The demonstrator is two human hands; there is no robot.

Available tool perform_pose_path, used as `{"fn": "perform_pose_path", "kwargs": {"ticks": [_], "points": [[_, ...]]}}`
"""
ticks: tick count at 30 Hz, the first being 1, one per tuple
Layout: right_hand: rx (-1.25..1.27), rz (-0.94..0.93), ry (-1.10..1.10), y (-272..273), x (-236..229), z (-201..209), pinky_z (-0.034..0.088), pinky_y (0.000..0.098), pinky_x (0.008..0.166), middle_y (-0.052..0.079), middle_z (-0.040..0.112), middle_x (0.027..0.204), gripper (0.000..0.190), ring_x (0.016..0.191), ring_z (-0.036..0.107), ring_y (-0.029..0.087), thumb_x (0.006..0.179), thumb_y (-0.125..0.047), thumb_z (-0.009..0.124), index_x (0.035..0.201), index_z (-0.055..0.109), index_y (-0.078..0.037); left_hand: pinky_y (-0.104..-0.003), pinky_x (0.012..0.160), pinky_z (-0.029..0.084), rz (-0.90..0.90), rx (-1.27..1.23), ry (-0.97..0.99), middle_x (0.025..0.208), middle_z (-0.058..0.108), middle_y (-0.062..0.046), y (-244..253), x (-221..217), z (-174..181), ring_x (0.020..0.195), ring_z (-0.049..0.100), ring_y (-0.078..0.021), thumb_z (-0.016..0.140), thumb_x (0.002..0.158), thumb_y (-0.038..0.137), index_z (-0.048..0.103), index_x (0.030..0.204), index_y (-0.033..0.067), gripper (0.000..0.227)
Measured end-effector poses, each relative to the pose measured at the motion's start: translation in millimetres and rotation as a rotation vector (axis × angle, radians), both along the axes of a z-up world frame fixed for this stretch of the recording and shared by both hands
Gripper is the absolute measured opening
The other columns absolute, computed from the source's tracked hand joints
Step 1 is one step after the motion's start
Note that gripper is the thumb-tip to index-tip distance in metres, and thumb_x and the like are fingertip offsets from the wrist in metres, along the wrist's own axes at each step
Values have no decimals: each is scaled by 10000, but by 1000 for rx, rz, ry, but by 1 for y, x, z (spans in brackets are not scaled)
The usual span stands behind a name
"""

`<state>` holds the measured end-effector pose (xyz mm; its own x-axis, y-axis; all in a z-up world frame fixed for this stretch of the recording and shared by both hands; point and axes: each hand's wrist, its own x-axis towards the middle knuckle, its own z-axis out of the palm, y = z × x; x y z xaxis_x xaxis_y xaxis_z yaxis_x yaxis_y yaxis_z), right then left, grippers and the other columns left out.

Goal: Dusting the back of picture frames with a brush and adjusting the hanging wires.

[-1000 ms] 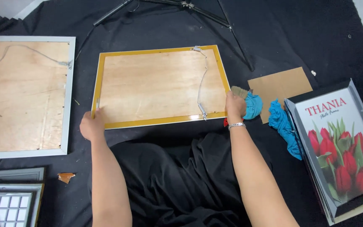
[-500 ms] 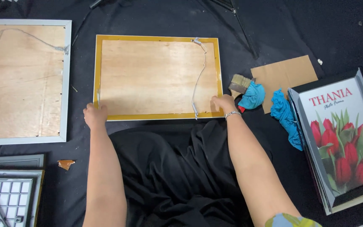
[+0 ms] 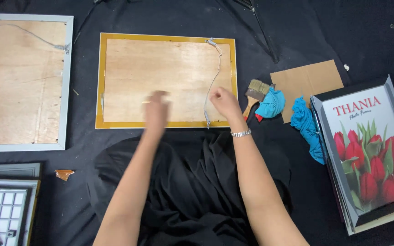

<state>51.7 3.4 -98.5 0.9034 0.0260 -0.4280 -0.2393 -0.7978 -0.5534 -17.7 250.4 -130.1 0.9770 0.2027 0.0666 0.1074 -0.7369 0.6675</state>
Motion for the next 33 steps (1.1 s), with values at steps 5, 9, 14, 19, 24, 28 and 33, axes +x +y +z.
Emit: {"fn": "perform_pose_path", "kwargs": {"ticks": [5, 9, 14, 19, 24, 28, 33], "points": [[-109, 139, 131, -21, 15, -28, 546, 517, 947, 170, 692, 1165, 349, 1138, 654, 377, 962, -259, 517, 1198, 718, -98, -374, 1027, 480, -526, 242, -183, 1195, 699, 8, -73, 8, -54, 1207, 632, -205, 651, 917, 180, 678, 1160, 210, 246], [-271, 214, 245, -31, 32, -71, 564, 546, 891, 165, 711, 1091, 316, 1078, 680, 391, 946, -189, 499, 1130, 739, -97, -358, 1050, 459, -633, 396, -175, 1437, 597, 97, -80, 0, -68, 1344, 541, -167, 523, 1068, 353, 627, 1308, 320, 264], [-349, 291, 320, -16, 32, -63, 563, 583, 866, 194, 724, 1065, 297, 1052, 685, 420, 942, -150, 527, 1126, 739, -53, -326, 1055, 388, -711, 429, -134, 1474, 546, 163, -87, 0, -76, 1336, 489, -138, 512, 1050, 358, 617, 1305, 357, 276], [-336, 298, 309, -15, 36, -65, 575, 534, 794, 173, 732, 897, 291, 893, 710, 382, 958, -165, 496, 1039, 747, -44, -333, 1031, 392, -713, 473, -253, 1169, 629, 110, -91, 2, -74, 1183, 540, -143, 525, 1038, 344, 654, 1108, 295, 155], [-368, 390, 396, -30, 29, -125, 573, 494, 799, 158, 730, 815, 227, 841, 723, 343, 931, -138, 560, 967, 745, -12, -352, 1123, 349, -684, 491, -338, 1043, 602, 108, -92, 6, -75, 1173, 530, -104, 524, 1030, 332, 636, 1030, 277, 125], [-316, 425, 478, -30, 11, -116, 566, 486, 833, 189, 734, 844, 283, 895, 726, 342, 937, -156, 512, 1026, 727, 4, -322, 1080, 397, -682, 495, -371, 955, 578, 86, -91, 6, -74, 1062, 583, -94, 519, 1031, 273, 605, 987, 256, 98], [-309, 433, 454, -22, 4, -95, 515, 544, 989, 321, 665, 1226, 438, 1203, 627, 450, 916, -124, 423, 1268, 581, 82, -327, 985, 450, -659, 492, -434, 888, 565, 37, -93, 7, -79, 971, 599, -153, 546, 997, 270, 600, 906, 225, 115]]}}
